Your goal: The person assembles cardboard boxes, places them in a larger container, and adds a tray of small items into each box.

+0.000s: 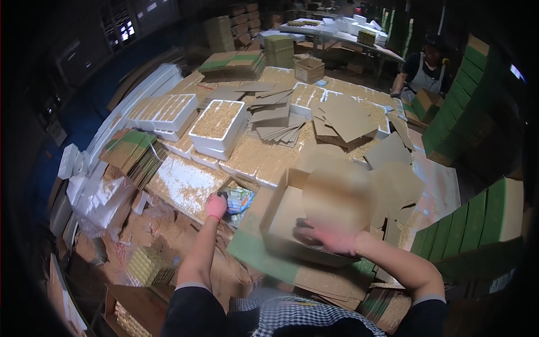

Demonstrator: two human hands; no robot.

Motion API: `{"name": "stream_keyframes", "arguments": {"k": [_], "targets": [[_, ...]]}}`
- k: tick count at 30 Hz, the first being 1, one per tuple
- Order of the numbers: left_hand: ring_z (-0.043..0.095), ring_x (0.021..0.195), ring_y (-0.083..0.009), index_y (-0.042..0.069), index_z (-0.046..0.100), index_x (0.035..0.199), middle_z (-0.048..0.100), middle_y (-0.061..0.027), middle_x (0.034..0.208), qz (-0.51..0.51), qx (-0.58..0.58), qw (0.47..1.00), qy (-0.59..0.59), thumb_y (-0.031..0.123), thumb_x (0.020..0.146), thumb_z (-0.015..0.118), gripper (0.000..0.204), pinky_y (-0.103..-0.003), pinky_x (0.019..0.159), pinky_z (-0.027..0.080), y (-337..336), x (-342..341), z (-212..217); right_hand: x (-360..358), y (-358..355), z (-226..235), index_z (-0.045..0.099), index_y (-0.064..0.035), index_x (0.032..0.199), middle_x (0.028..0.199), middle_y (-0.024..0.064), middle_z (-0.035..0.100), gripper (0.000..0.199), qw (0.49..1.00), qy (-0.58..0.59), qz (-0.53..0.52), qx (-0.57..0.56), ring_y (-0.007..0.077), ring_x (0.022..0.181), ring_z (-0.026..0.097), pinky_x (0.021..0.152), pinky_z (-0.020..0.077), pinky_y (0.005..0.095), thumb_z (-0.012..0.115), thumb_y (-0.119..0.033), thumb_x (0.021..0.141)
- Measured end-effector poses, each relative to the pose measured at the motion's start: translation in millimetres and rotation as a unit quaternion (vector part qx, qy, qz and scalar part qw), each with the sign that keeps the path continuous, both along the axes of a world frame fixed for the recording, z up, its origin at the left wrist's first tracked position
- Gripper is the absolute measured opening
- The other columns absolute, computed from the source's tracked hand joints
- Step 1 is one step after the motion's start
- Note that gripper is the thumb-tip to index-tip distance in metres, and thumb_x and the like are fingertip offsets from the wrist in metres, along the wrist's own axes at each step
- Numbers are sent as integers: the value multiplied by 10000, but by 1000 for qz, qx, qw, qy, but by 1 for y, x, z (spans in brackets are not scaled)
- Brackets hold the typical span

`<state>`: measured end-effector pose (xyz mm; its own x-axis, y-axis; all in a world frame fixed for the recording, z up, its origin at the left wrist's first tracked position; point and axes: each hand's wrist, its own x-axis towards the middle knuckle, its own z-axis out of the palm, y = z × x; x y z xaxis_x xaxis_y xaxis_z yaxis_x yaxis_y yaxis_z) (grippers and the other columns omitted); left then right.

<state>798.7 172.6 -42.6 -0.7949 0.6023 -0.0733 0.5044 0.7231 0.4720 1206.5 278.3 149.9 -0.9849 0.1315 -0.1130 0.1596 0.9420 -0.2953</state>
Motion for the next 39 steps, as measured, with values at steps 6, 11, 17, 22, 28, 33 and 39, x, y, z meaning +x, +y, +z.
{"name": "stream_keyframes", "arguments": {"k": [6, 11, 17, 22, 28, 33, 39], "targets": [[557, 1010, -404, 83, 652, 1129, 579, -207, 1204, -124, 84, 930, 335, 135, 829, 569, 315, -452, 870, 468, 16, 69, 146, 72, 57, -74, 598, -65, 1164, 1100, 165, 582, 566, 992, 27, -116, -49, 337, 1046, 556, 900, 465, 438, 774, -359, 714], [536, 1090, -371, 60, 583, 1194, 535, -200, 1283, -536, 87, 803, 248, 89, 772, 611, 424, -450, 937, 435, 38, 196, 199, 51, 22, 29, 613, -50, 1136, 1062, 154, 614, 396, 964, 208, -168, -18, 334, 1029, 586, 934, 467, 425, 690, -255, 806], [490, 1259, -195, 11, 454, 1384, 559, -140, 1325, -390, 191, 847, -307, 83, 863, 638, 556, -331, 1071, 376, 30, 132, 223, 145, 5, 0, 456, -39, 1357, 1304, 135, 563, 524, 732, 203, -509, -404, 266, 1169, 552, 1017, 430, 374, 633, -211, 895], [528, 1210, -304, -27, 403, 1389, 546, -225, 1288, -347, 92, 879, -315, 241, 824, 737, 709, -383, 1015, 426, 17, 140, 68, 63, -31, -43, 357, -32, 1440, 1340, 201, 532, 755, 704, 109, -559, -424, 281, 1176, 560, 1023, 433, 369, 696, -378, 861], [606, 1112, -262, 46, 482, 1358, 589, -137, 1264, -217, 183, 510, -812, 338, 941, 571, 517, -372, 941, 512, 29, 170, 84, 68, -34, -60, 309, -52, 1480, 1331, 246, 533, 919, 726, 307, -568, -238, 347, 1284, 470, 1078, 370, 390, 746, -468, 787], [525, 1230, -289, 36, 423, 1406, 520, -149, 1360, -350, 200, 517, -755, 398, 975, 466, 564, -441, 1051, 428, 33, 271, 214, 177, -41, 95, 434, -50, 1420, 1289, 163, 566, 581, 765, 418, -443, -210, 250, 1172, 538, 1021, 405, 335, 602, -289, 918], [516, 1240, -264, 31, 434, 1390, 510, -147, 1375, -487, 148, 387, -769, 360, 1000, 423, 511, -407, 1047, 430, 121, 467, 357, 453, -111, 222, 512, -12, 1288, 1279, 142, 545, 351, 312, 537, -605, 498, 242, 1204, 501, 1053, 373, 359, 471, -31, 940]]}}
